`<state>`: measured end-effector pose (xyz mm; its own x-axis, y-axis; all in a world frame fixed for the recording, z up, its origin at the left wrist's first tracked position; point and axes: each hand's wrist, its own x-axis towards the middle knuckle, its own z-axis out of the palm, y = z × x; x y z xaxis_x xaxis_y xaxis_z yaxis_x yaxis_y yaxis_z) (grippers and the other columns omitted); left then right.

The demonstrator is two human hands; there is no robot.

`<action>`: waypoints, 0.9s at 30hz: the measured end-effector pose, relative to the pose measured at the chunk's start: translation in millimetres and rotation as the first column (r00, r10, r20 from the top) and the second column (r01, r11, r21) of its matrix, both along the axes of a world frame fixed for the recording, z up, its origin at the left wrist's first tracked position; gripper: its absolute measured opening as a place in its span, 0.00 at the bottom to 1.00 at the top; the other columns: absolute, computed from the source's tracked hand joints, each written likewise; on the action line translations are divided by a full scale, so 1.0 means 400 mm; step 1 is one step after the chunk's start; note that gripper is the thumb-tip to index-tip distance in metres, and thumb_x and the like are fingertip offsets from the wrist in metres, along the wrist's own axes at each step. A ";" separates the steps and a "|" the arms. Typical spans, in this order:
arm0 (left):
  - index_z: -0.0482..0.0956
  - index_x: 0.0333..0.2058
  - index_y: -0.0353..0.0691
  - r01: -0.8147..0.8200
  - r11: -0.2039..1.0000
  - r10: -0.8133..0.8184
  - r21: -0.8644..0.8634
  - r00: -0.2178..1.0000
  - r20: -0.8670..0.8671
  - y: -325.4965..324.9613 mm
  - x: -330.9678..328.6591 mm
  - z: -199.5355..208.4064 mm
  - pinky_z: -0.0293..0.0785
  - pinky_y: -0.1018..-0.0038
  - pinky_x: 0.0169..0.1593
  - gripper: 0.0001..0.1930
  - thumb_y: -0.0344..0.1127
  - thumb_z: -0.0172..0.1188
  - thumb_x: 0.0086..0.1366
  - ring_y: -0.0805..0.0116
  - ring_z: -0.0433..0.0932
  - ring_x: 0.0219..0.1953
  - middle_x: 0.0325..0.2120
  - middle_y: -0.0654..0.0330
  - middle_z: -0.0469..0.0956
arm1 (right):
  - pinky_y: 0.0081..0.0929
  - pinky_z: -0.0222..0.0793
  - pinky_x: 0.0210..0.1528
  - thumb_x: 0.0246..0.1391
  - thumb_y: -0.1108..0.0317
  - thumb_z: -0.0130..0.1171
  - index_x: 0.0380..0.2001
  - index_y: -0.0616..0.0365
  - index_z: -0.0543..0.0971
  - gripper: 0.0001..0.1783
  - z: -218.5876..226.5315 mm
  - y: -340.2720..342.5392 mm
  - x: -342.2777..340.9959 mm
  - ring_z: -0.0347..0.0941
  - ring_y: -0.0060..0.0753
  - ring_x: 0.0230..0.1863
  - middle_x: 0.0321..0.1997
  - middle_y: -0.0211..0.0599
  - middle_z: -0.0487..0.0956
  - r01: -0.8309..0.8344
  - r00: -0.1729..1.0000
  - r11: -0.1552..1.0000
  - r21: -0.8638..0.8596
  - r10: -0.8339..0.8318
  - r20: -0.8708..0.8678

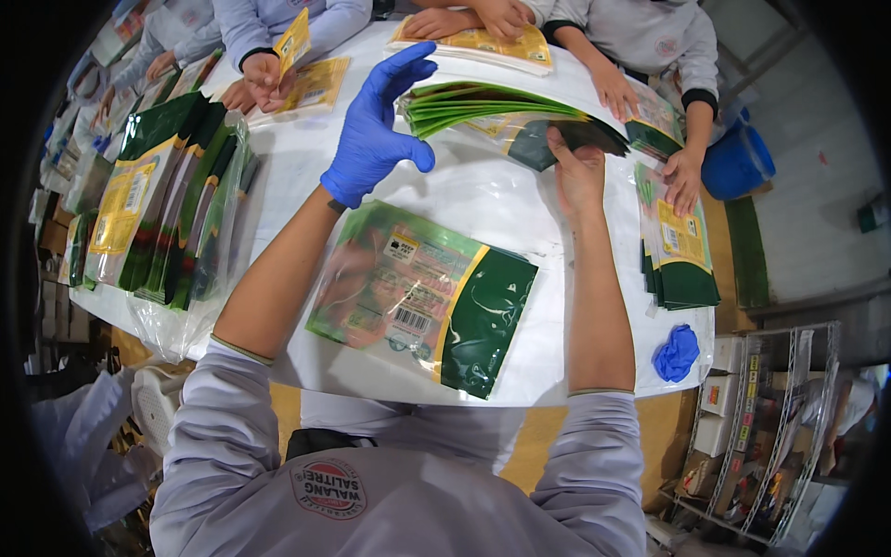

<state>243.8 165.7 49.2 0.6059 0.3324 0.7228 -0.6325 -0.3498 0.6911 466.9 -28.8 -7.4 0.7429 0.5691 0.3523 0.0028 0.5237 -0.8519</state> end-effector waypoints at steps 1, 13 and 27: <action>0.65 0.66 0.37 -0.047 0.999 0.047 0.007 0.999 -0.015 0.007 -0.004 -0.005 0.60 0.65 0.73 0.59 0.31 0.85 0.30 0.60 0.68 0.67 0.68 0.57 0.68 | 0.23 0.69 0.58 0.55 0.80 0.70 0.47 0.61 0.81 0.16 0.001 0.000 -0.002 0.77 0.25 0.51 0.49 0.33 0.83 0.008 1.000 1.000 0.004 -0.008 -0.015; 0.74 0.59 0.36 -0.095 0.991 0.103 0.089 0.991 -0.081 0.033 -0.033 -0.003 0.59 0.64 0.74 0.40 0.24 0.74 0.43 0.64 0.70 0.65 0.59 0.57 0.76 | 0.24 0.69 0.59 0.57 0.85 0.65 0.48 0.58 0.79 0.17 -0.019 -0.027 0.027 0.77 0.25 0.51 0.48 0.31 0.82 -0.077 0.997 0.994 0.081 0.079 -0.022; 0.74 0.59 0.37 -0.030 0.998 0.028 -0.052 0.998 -0.048 0.035 -0.022 -0.005 0.62 0.65 0.72 0.34 0.25 0.73 0.52 0.61 0.71 0.65 0.60 0.54 0.76 | 0.27 0.68 0.62 0.56 0.86 0.64 0.52 0.58 0.76 0.22 -0.010 -0.017 0.017 0.77 0.28 0.54 0.52 0.33 0.81 -0.047 0.995 0.995 0.086 0.054 -0.078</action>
<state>234.8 179.6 47.1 0.6283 0.3871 0.6748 -0.5892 -0.3297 0.7377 473.5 -35.4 -11.6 0.7419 0.5776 0.3405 -0.0921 0.5908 -0.8015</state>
